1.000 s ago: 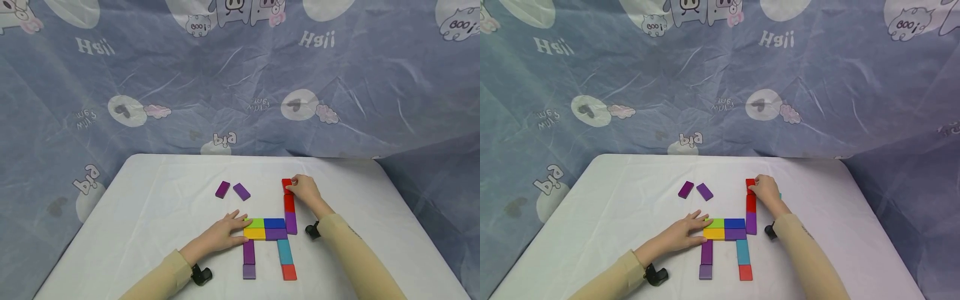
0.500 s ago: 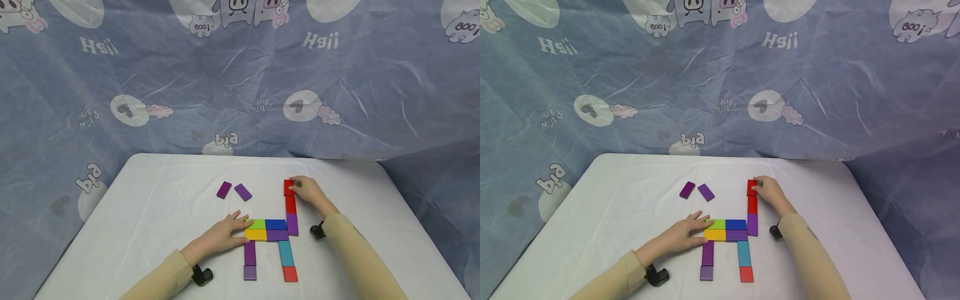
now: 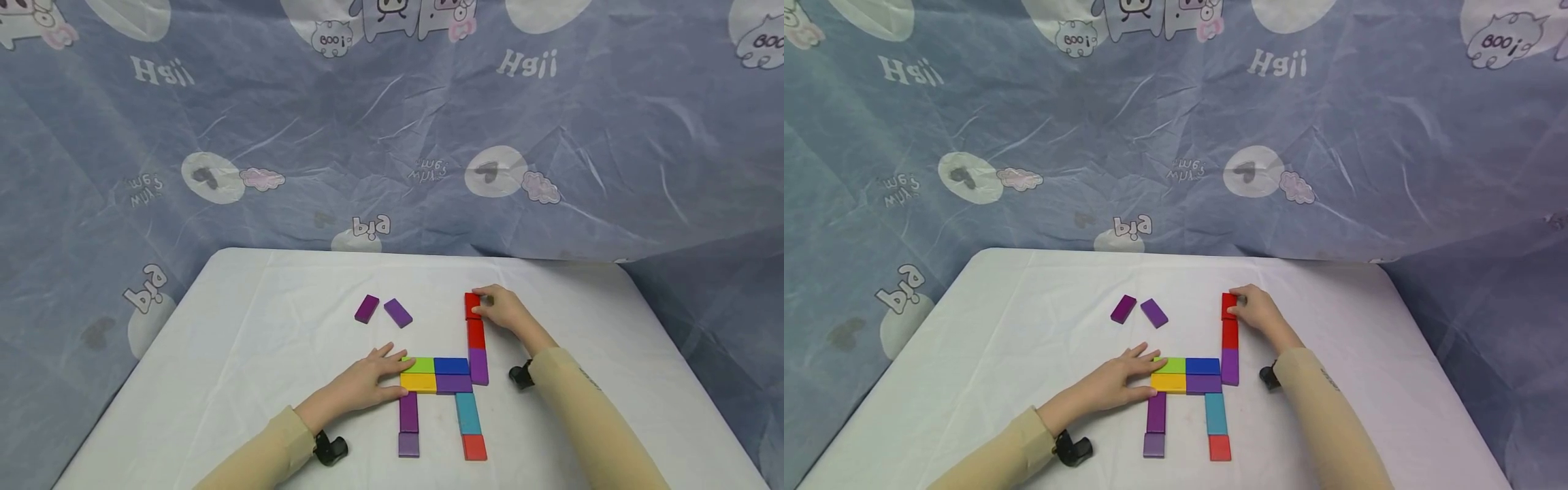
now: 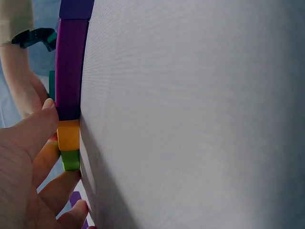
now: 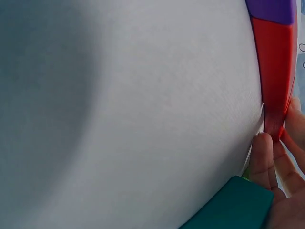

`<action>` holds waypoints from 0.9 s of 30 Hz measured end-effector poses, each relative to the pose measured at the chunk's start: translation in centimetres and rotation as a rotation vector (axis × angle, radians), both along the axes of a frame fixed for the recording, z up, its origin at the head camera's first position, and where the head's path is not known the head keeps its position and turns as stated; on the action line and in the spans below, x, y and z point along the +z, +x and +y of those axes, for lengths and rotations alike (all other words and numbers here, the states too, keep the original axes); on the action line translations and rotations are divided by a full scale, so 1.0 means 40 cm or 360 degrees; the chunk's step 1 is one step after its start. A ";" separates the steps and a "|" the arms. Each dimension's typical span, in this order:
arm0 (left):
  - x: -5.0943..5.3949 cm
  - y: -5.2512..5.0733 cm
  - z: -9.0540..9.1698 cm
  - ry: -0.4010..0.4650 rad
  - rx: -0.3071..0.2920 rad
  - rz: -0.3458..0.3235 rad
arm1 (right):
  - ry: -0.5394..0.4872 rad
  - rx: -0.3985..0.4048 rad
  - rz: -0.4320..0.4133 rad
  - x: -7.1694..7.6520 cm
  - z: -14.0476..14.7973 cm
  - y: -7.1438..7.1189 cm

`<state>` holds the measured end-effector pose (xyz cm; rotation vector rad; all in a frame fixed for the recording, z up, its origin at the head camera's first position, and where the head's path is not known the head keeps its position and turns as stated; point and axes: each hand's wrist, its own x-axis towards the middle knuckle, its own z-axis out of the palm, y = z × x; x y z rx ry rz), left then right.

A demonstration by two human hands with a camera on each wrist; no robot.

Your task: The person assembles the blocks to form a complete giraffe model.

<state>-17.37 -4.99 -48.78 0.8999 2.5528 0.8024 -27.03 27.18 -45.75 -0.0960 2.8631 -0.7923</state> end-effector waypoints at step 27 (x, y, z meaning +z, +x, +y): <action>0.004 0.000 0.000 -0.0013 -0.0014 0.0012 | -0.0043 0.0029 -0.0007 -0.010 0.017 0.011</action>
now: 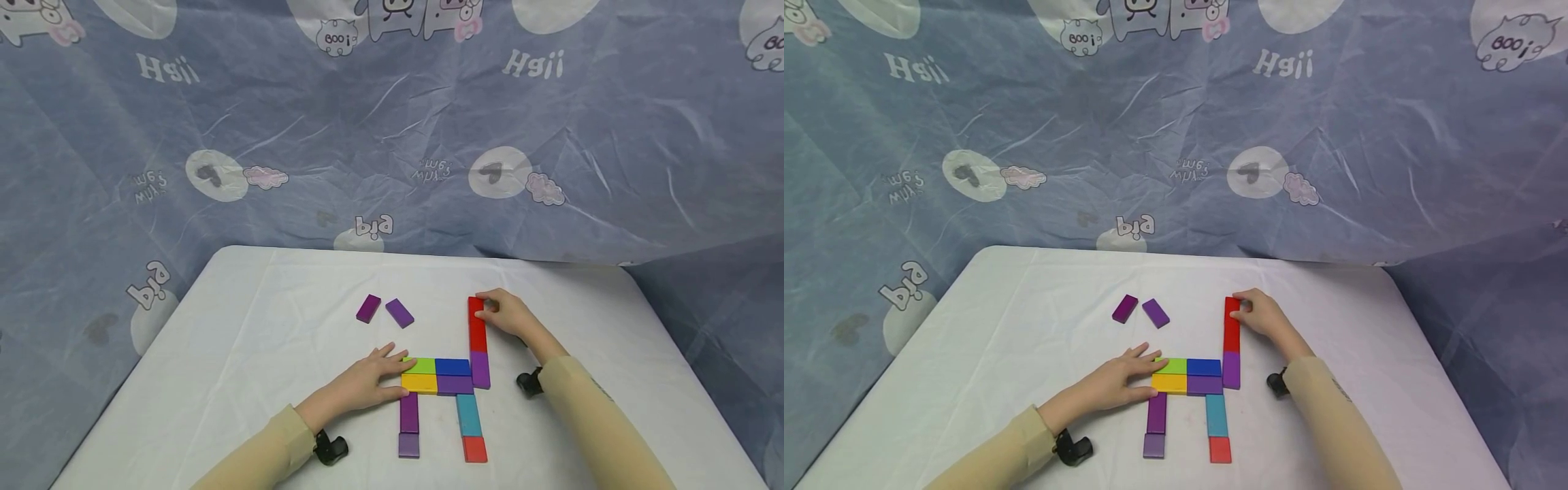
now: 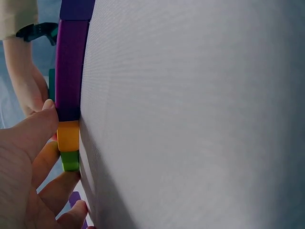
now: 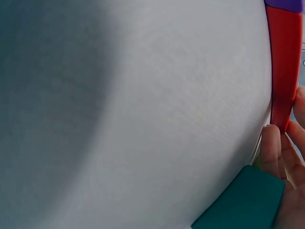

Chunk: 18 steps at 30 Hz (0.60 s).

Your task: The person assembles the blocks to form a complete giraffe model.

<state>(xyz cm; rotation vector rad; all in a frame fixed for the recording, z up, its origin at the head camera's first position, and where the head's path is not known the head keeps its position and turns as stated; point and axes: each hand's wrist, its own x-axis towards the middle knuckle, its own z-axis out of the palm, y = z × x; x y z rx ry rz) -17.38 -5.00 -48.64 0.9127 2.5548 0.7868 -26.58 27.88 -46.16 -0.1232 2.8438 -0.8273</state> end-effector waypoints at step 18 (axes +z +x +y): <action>-0.006 -0.004 0.001 -0.0005 0.0016 -0.0007 | -0.0098 0.0155 0.0178 0.053 -0.095 -0.024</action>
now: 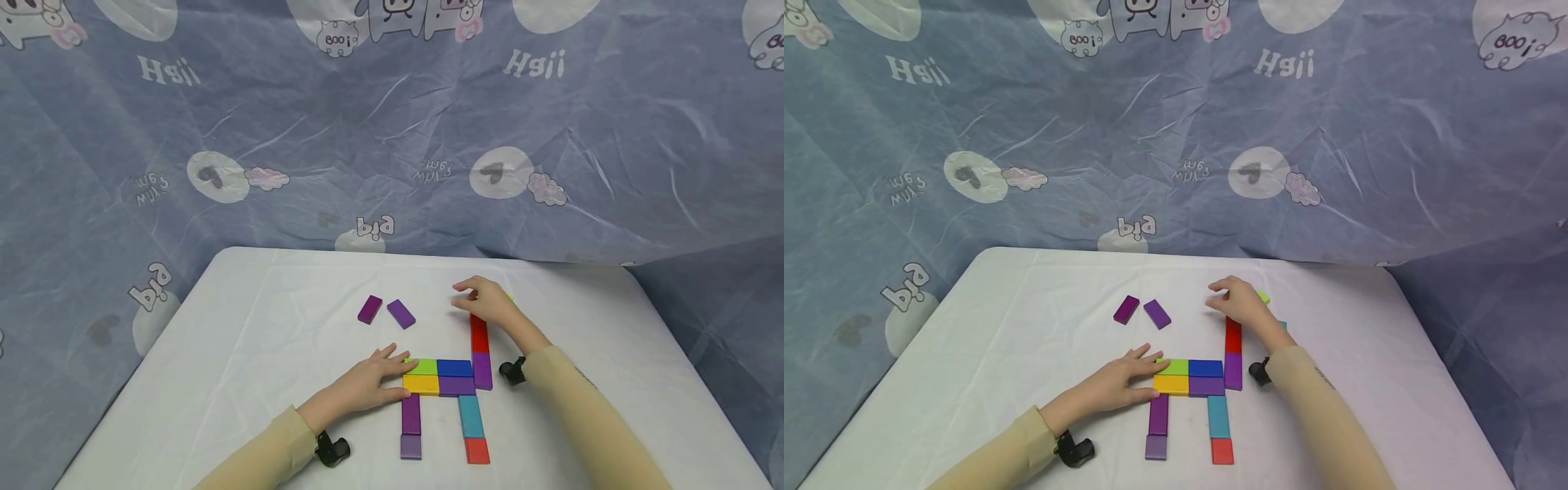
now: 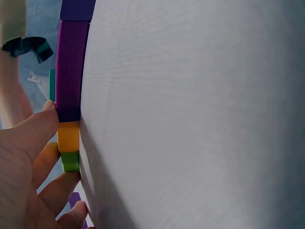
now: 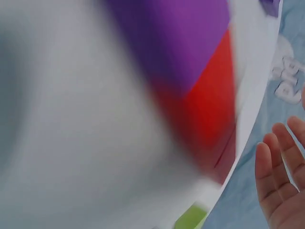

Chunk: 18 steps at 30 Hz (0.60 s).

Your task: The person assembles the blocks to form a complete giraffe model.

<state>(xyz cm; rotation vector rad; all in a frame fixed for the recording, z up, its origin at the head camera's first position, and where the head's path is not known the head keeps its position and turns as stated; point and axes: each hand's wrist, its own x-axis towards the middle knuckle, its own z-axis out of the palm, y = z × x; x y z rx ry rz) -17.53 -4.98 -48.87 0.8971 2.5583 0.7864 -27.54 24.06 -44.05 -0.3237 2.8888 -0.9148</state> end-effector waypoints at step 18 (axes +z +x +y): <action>0.003 0.004 -0.003 0.0008 -0.0031 0.0020 | 0.0070 -0.0047 -0.0222 -0.003 -0.244 -0.005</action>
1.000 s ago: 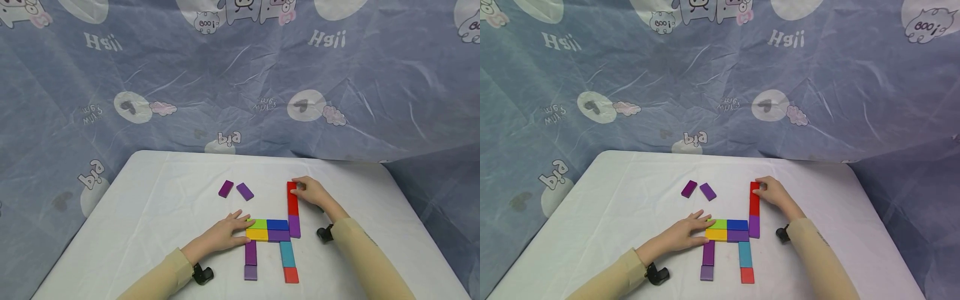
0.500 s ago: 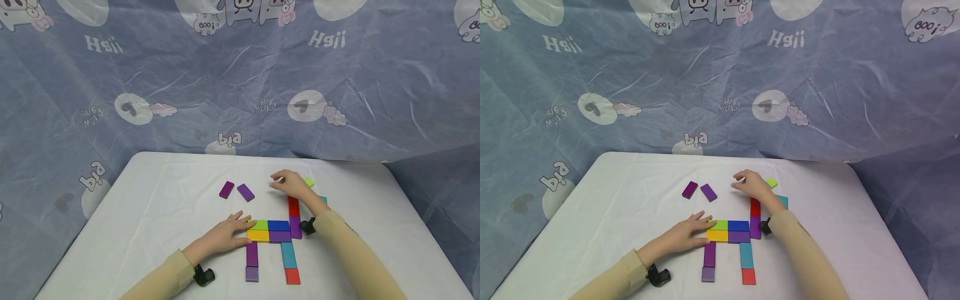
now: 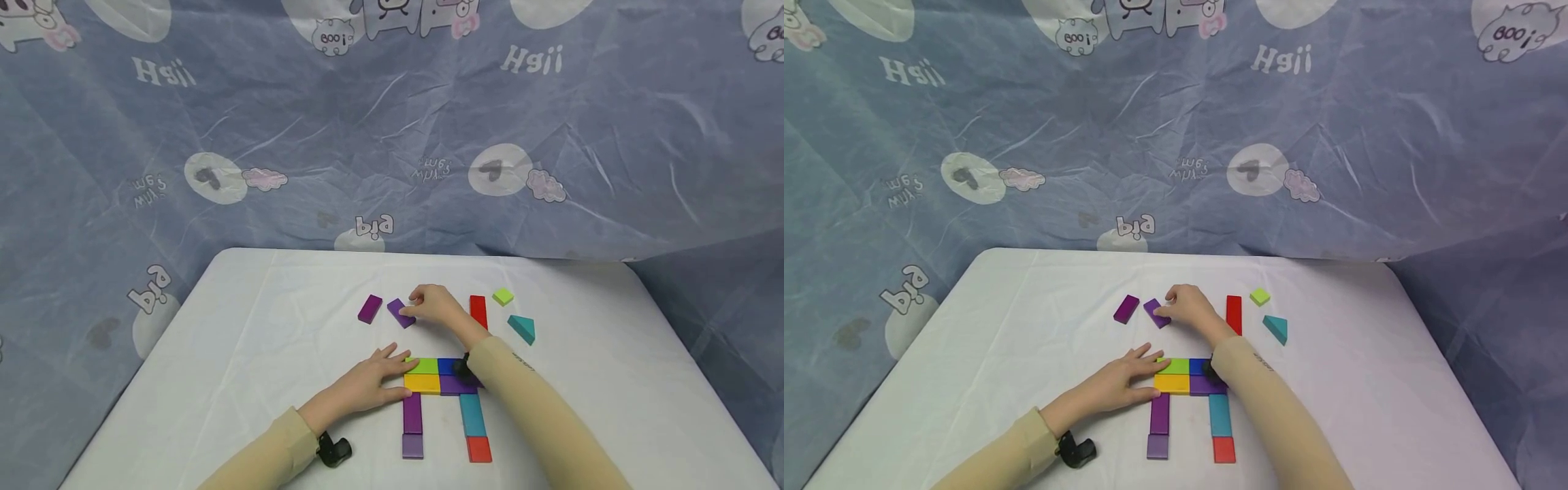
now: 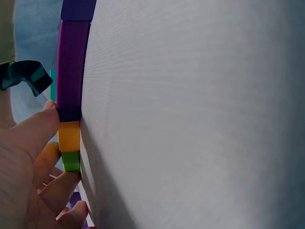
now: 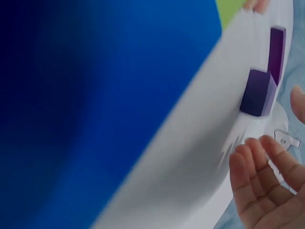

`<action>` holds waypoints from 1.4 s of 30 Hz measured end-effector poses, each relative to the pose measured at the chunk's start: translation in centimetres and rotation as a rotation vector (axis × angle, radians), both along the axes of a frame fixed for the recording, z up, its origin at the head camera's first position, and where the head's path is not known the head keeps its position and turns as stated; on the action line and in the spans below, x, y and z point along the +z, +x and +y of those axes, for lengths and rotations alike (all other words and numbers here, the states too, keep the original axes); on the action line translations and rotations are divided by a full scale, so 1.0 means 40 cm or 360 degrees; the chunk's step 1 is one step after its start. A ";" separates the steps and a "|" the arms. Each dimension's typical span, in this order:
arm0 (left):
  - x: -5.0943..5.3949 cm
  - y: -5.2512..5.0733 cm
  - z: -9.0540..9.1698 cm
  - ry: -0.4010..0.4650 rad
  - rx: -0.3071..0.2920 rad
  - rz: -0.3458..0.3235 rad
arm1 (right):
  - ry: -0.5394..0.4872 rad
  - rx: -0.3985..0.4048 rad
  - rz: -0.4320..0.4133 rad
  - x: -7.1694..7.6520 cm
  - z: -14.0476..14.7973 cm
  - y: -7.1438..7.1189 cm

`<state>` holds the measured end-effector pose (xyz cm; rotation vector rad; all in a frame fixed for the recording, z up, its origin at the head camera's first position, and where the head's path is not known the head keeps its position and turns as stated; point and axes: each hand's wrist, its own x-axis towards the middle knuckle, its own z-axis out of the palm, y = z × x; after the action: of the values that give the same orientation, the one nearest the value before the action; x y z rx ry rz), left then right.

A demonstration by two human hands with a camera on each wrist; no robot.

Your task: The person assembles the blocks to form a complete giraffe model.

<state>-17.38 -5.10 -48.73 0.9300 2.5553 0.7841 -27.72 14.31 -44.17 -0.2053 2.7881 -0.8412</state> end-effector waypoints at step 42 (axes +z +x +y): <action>-0.001 -0.002 0.000 0.0002 0.0010 -0.0017 | -0.0046 -0.0569 -0.0072 0.041 0.187 -0.059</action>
<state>-17.47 -5.09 -48.78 0.9164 2.5497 0.7905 -30.09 21.81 -42.53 0.3135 2.8124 -0.9482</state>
